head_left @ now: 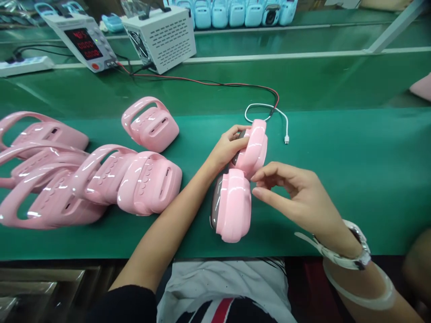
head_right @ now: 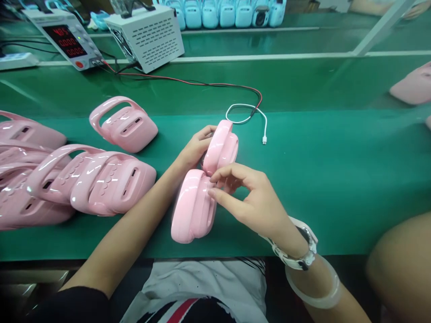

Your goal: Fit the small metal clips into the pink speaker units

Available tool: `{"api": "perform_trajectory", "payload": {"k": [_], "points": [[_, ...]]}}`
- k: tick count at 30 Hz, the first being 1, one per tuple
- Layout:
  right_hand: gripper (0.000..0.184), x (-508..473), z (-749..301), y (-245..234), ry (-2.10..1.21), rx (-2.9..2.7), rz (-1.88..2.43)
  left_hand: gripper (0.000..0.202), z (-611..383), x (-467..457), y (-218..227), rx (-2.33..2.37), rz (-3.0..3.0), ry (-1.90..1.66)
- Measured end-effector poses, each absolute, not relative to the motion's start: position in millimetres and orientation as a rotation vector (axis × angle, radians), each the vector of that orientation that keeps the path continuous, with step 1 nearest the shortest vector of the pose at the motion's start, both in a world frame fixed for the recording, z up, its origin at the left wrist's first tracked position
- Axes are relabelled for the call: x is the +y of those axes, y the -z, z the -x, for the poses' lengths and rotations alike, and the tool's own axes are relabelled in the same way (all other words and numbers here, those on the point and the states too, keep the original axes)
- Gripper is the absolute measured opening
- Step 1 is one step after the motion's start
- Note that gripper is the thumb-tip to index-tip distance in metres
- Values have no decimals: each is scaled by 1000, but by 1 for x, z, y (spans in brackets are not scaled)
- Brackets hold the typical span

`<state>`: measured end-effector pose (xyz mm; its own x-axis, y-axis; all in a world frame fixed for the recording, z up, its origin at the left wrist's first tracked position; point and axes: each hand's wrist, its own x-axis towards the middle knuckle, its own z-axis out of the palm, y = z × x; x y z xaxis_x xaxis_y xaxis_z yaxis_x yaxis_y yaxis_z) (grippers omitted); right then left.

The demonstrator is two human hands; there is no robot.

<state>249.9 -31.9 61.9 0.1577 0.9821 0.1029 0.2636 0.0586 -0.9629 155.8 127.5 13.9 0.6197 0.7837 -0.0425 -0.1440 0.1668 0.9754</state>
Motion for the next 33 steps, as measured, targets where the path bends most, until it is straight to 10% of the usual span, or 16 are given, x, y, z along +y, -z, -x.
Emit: {"api": "perform_trajectory", "payload": {"k": [33], "points": [[30, 12, -298, -18, -1047, -1012, 1262, 35, -137, 113, -19, 797, -1404, -824]]}}
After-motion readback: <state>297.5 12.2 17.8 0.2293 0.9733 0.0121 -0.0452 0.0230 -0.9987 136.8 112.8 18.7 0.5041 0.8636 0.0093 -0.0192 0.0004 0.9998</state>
